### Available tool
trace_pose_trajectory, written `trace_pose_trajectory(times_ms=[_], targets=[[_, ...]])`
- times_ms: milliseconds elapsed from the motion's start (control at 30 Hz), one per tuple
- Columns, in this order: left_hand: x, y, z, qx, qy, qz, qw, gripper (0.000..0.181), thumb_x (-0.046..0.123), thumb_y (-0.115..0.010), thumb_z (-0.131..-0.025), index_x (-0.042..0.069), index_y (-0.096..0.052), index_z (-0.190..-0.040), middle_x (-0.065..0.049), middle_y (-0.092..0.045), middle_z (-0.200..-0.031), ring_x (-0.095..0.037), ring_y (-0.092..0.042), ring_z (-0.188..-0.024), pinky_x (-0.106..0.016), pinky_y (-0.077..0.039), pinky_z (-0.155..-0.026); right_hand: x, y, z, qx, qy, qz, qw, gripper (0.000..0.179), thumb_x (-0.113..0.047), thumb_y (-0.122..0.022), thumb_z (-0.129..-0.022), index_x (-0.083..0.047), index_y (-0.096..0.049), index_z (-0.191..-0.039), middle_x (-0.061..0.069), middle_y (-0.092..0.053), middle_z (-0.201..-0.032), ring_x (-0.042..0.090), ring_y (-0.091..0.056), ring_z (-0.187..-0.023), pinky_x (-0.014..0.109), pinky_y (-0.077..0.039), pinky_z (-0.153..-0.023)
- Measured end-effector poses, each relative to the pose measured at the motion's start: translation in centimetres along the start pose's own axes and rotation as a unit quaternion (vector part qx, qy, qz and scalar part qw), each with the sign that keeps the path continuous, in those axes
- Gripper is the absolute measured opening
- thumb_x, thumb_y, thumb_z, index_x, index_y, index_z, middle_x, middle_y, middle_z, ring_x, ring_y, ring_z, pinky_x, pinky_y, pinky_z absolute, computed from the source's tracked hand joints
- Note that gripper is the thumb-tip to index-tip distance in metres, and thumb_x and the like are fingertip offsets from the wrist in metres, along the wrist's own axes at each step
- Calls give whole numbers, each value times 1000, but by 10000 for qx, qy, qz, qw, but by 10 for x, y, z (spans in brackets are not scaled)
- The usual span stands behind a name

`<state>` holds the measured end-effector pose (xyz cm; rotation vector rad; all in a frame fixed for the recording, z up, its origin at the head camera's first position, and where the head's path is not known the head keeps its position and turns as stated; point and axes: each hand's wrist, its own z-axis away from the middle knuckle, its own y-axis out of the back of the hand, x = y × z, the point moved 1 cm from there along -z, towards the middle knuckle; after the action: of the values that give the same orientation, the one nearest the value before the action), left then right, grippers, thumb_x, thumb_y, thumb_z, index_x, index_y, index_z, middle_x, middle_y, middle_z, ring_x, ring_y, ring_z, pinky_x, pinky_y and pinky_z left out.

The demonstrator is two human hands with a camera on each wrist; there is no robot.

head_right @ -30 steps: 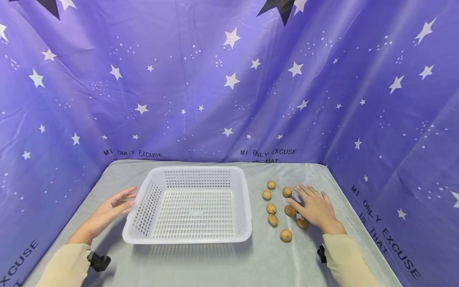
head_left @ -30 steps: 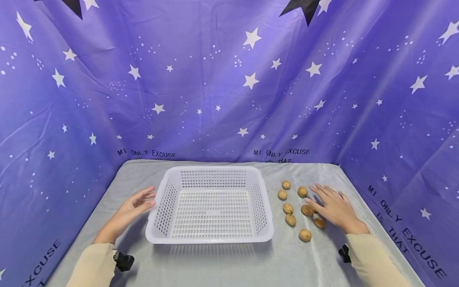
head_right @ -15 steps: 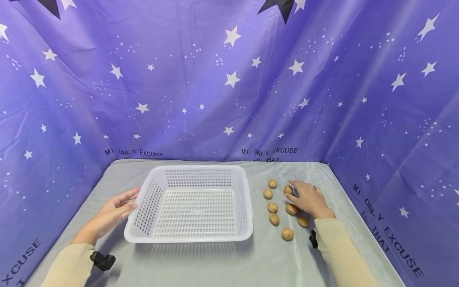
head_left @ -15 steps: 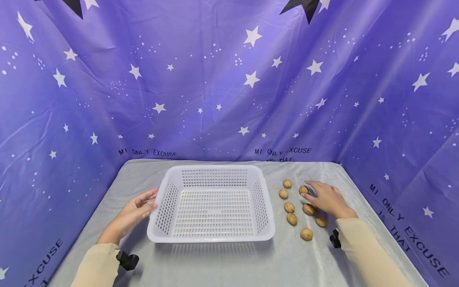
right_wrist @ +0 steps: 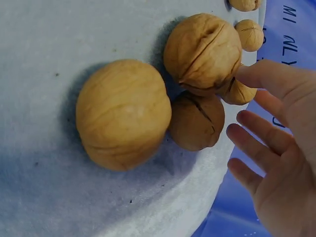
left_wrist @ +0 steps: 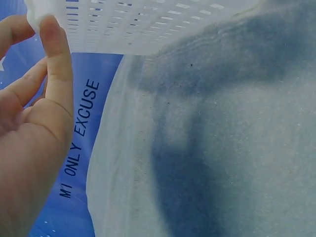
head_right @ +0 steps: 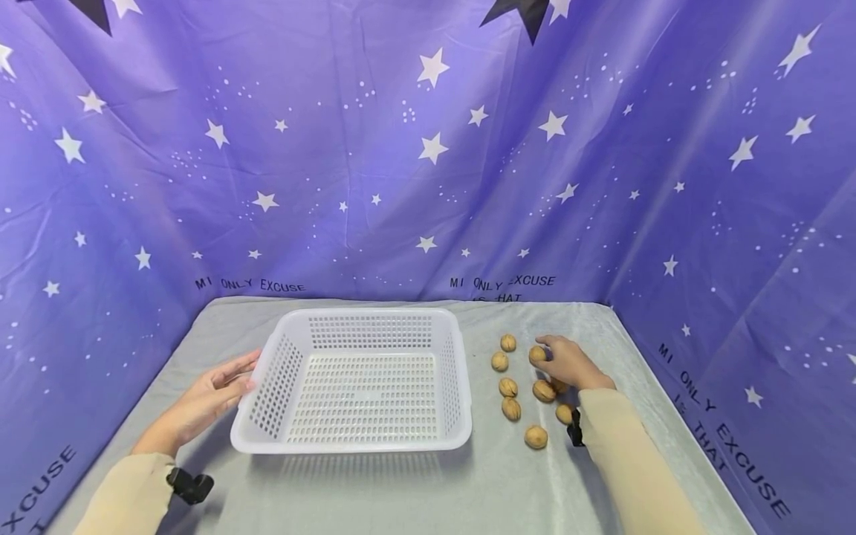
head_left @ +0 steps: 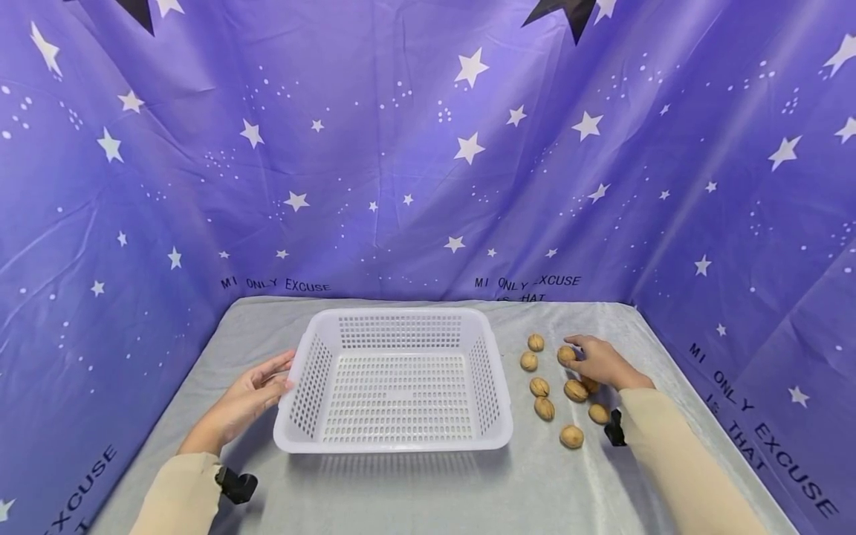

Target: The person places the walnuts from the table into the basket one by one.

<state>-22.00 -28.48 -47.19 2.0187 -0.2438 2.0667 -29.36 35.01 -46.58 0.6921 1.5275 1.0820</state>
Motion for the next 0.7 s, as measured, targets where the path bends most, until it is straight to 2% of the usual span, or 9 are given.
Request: trace_pose_trajectory(times_ms=[233, 433, 700], targets=[[0, 0, 0, 30, -22, 44, 10000, 69, 2, -62, -98, -4, -24, -156, -15, -45, -142, -12, -60, -111, -27, -53, -92, 5, 0, 0, -170, -108, -537, 9984, 42, -7, -66, -94, 14, -57, -128, 31, -62, -118, 46, -61, -107, 56, -51, -89], [2, -1, 0, 1, -28, 22, 10000, 69, 2, -61, -99, -4, -24, -156, -18, -42, -143, -12, -60, -113, -25, -52, -94, 7, 1, 0, -110, -187, -544, 9983, 37, -8, -68, -93, 11, -60, -124, 27, -65, -110, 42, -62, -102, 53, -53, -85], [2, -1, 0, -42, -35, 83, 10000, 70, 1, -62, -98, -5, -23, -156, -17, -43, -142, -10, -59, -113, -25, -51, -94, -4, 13, -5, 241, 419, -360, 9982, 36, -9, -67, -92, 12, -62, -122, 24, -68, -106, 40, -65, -97, 50, -56, -80]])
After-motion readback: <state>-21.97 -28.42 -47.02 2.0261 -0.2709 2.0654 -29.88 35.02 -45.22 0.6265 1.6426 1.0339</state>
